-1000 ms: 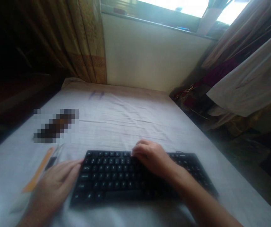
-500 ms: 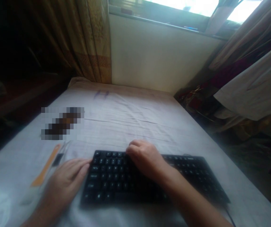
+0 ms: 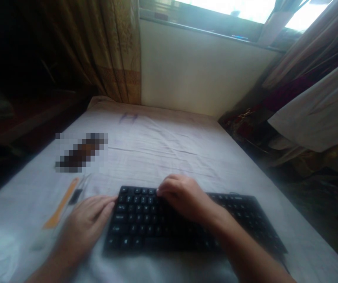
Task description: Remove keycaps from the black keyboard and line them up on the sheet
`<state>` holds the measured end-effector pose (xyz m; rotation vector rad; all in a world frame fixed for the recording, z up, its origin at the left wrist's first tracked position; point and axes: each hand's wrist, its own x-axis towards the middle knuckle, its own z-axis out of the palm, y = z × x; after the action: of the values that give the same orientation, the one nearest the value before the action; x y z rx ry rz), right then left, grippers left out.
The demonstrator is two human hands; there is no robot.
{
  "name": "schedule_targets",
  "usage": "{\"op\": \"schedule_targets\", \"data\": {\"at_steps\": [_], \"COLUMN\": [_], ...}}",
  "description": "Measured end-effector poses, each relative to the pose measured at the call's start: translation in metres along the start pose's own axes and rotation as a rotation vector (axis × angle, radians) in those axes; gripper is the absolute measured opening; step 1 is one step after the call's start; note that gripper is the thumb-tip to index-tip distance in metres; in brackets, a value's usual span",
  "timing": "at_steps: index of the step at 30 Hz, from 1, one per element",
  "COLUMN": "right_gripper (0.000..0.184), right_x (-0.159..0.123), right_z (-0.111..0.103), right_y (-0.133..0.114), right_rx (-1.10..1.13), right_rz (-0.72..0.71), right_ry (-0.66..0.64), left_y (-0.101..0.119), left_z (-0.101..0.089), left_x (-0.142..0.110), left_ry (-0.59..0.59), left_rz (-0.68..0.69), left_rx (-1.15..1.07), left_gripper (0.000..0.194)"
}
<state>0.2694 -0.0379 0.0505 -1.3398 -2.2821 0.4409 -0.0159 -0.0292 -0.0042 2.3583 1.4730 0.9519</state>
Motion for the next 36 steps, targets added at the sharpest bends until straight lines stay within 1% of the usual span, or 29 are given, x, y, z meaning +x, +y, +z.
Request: {"op": "schedule_targets", "data": {"at_steps": [2, 7, 11, 14, 18, 22, 26, 31, 36], "right_gripper": [0.015, 0.014, 0.013, 0.013, 0.012, 0.012, 0.016, 0.016, 0.017], "right_x": [0.005, 0.014, 0.016, 0.021, 0.035, 0.045, 0.039, 0.022, 0.009], "right_z": [0.003, 0.011, 0.010, 0.010, 0.020, 0.032, 0.031, 0.021, 0.013], "right_y": [0.001, -0.002, -0.005, -0.008, -0.015, -0.019, -0.013, -0.001, 0.005], "right_rx": [0.015, 0.022, -0.018, 0.008, 0.060, 0.071, 0.064, 0.089, 0.087], "right_rz": [-0.007, -0.020, -0.025, -0.048, -0.074, -0.065, -0.052, -0.042, -0.017], "right_ry": [0.011, -0.013, -0.019, 0.003, 0.037, 0.000, 0.002, 0.026, 0.018], "left_y": [0.000, -0.001, 0.002, 0.005, 0.007, 0.005, 0.004, 0.003, 0.001], "left_z": [0.000, 0.000, 0.000, -0.001, -0.002, -0.001, 0.000, 0.000, 0.001], "left_x": [0.000, -0.001, 0.001, 0.002, 0.002, 0.001, 0.001, 0.000, -0.001], "left_ry": [-0.001, -0.026, -0.022, -0.023, -0.024, -0.022, -0.025, -0.012, 0.000], "left_rz": [0.004, 0.022, -0.013, -0.018, -0.012, -0.002, 0.004, 0.016, 0.040], "left_rx": [0.004, -0.001, -0.010, -0.013, -0.004, -0.016, -0.022, -0.025, -0.013], "left_gripper": [0.035, 0.032, 0.034, 0.036, 0.036, 0.036, 0.034, 0.033, 0.032]}}
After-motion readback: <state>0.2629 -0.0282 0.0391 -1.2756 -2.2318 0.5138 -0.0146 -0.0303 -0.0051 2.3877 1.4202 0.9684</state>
